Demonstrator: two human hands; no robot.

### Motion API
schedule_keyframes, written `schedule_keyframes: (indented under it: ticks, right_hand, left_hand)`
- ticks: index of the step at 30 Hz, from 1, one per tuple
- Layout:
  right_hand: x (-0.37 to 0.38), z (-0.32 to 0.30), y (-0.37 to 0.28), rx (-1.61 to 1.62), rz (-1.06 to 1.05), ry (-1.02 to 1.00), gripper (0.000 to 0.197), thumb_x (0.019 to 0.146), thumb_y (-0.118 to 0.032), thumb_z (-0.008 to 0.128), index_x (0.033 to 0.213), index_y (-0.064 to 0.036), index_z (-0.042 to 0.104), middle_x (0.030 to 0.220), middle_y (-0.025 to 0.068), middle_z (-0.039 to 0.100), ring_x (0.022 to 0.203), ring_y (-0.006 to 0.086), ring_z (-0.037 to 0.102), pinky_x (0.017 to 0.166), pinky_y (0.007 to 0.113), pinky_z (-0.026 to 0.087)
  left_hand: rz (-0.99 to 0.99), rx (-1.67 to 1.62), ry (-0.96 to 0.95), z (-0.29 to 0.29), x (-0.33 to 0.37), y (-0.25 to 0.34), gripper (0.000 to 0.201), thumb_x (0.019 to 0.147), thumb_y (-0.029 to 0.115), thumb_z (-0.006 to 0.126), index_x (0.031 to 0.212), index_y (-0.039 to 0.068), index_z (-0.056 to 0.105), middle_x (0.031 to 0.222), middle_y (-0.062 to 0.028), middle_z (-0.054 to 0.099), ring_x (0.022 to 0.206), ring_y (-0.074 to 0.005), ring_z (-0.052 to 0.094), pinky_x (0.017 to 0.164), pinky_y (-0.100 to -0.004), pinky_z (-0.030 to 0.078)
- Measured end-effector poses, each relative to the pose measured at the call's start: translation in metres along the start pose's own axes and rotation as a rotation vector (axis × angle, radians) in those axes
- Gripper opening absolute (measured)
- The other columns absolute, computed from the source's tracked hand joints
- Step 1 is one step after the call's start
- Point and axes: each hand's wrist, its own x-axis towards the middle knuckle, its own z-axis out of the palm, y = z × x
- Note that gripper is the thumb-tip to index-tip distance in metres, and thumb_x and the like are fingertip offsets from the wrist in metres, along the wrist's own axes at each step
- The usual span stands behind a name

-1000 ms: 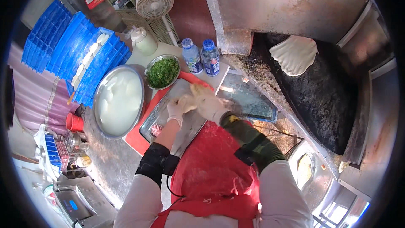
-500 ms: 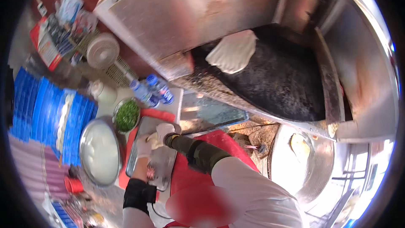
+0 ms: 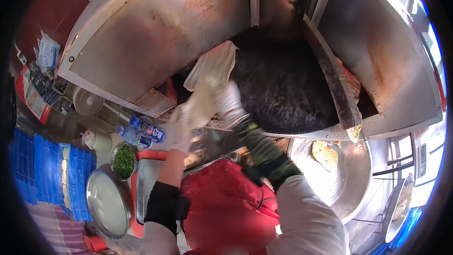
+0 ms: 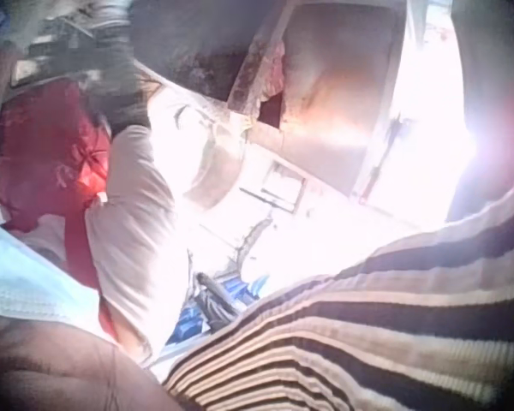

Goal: Baking flatbread in a large tandoor oven, including shaping dough and applying toppings.

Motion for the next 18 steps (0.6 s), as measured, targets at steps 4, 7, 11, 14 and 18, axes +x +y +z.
schedule_keyframes:
  ticks: [4,7,11,14,18]
  right_hand:
    - [0.053,-0.114,-0.068,-0.774,-0.238,-0.051,0.039,0.080,-0.035,0.063,0.104,-0.0036,0.060,0.091,0.0187,0.064,0.086,0.0331,0.062,0.074,0.037,0.049]
    - [0.068,-0.124,-0.068,-1.313,-0.075,-0.184,0.076,0.077,-0.038,0.063,0.138,-0.0049,0.032,0.129,0.0200,0.048,0.112,0.0357,0.053,0.090,0.041,0.044]
    - [0.069,-0.145,-0.006,-1.650,-0.212,-0.191,0.087,0.082,-0.051,0.052,0.141,0.0040,0.020,0.147,0.0206,0.022,0.137,0.0407,0.017,0.110,0.053,0.014]
    - [0.063,-0.114,-0.004,-1.629,-0.363,-0.146,0.093,0.084,-0.062,0.040,0.140,0.0084,0.017,0.146,0.0270,0.020,0.137,0.0417,0.014,0.111,0.052,0.009]
    - [0.086,-0.127,0.002,-1.572,-0.249,0.025,0.093,0.082,-0.065,0.040,0.141,0.0046,0.020,0.146,0.0263,0.020,0.136,0.0447,0.016,0.110,0.055,0.010]
  left_hand:
    - [0.102,-0.175,-0.383,0.113,0.020,0.004,0.034,0.095,0.021,0.051,0.121,0.000,0.051,0.111,-0.0092,0.057,0.098,-0.0163,0.057,0.086,-0.0306,0.050]
    - [-0.124,-0.441,-0.476,0.114,0.026,-0.003,0.033,0.096,0.016,0.048,0.124,0.000,0.048,0.119,-0.0135,0.055,0.103,-0.0210,0.058,0.091,-0.0327,0.048]
    - [-0.090,-0.236,-0.357,0.046,0.007,-0.004,0.037,0.096,0.023,0.047,0.125,0.000,0.048,0.122,-0.0161,0.054,0.106,-0.0238,0.057,0.089,-0.0343,0.048]
    - [0.023,-0.154,-0.117,-0.051,-0.019,0.002,0.029,0.092,0.008,0.044,0.118,0.002,0.054,0.117,-0.0103,0.058,0.102,-0.0180,0.058,0.085,-0.0288,0.047]
    - [0.128,0.246,0.297,-0.202,-0.087,0.011,0.026,0.089,0.003,0.048,0.114,0.000,0.053,0.124,-0.0109,0.053,0.109,-0.0190,0.054,0.095,-0.0331,0.043]
